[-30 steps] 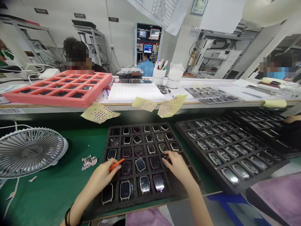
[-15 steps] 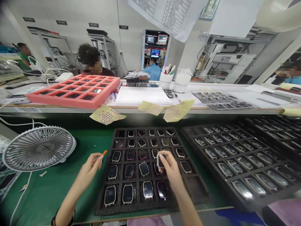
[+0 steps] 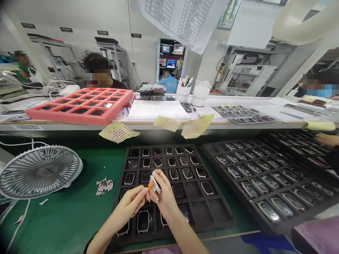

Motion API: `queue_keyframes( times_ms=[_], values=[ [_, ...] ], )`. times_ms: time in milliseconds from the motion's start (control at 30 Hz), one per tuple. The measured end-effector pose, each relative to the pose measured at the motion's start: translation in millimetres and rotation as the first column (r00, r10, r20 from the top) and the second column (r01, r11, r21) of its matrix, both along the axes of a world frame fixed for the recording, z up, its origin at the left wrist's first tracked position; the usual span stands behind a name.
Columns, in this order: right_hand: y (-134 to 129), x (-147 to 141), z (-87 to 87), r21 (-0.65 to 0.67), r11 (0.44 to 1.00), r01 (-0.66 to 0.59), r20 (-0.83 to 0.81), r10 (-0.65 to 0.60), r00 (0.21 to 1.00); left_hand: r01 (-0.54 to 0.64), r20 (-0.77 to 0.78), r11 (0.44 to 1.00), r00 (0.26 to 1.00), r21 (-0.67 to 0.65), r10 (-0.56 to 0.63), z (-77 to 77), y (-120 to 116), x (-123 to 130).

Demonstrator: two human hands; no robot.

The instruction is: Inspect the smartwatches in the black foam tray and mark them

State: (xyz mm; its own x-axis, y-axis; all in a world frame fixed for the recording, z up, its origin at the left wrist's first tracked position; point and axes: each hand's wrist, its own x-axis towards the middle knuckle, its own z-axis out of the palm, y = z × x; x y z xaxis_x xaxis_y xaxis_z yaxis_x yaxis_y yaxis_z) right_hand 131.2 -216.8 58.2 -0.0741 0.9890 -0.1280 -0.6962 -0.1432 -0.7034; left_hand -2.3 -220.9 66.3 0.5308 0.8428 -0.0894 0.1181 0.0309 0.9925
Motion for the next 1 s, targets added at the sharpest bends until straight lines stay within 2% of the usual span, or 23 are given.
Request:
queue_keyframes(
  times_ms=[133,333,400,533,600,700,833,1000],
  values=[
    [0,-2,0.9,0.011,1.0,0.006,0.019,-0.007,1.0,-0.014,-0.024,1.0,1.0,0.016,0.015,-0.6,1,-2],
    [-1,2,1.9,0.108,0.992,0.065,0.251,-0.09,0.964,0.013,-0.086,0.998,0.996,0.054,-0.008,4.2,5,-6],
    [-1,3,1.8,0.09,0.996,0.011,0.204,-0.029,0.978,0.03,-0.059,0.999,0.998,0.03,-0.028,3.6,6,-7],
    [-1,1,-0.8,0.01,0.985,-0.171,-0.074,0.171,0.982,0.042,0.024,0.999,0.999,-0.007,-0.042,-1.1,6,-3],
    [0,-1,-3.5,-0.015,0.985,-0.169,-0.145,0.165,0.975,0.035,0.062,0.999,0.998,-0.017,-0.034,-3.1,4,-1],
    [1,-2,-7.5,-0.053,0.991,-0.121,-0.155,0.111,0.982,0.017,0.077,0.999,0.997,-0.028,-0.015,-4.1,4,0],
    [-1,-3,-10.0,-0.051,0.997,-0.059,-0.078,0.054,0.995,-0.047,0.065,0.998,0.997,-0.047,0.05,-3.6,7,0],
    [-9,-12,-12.6,-0.003,1.0,0.021,0.19,-0.02,0.981,-0.105,0.14,0.992,0.984,-0.071,0.114,-6.9,7,8]
  ],
)
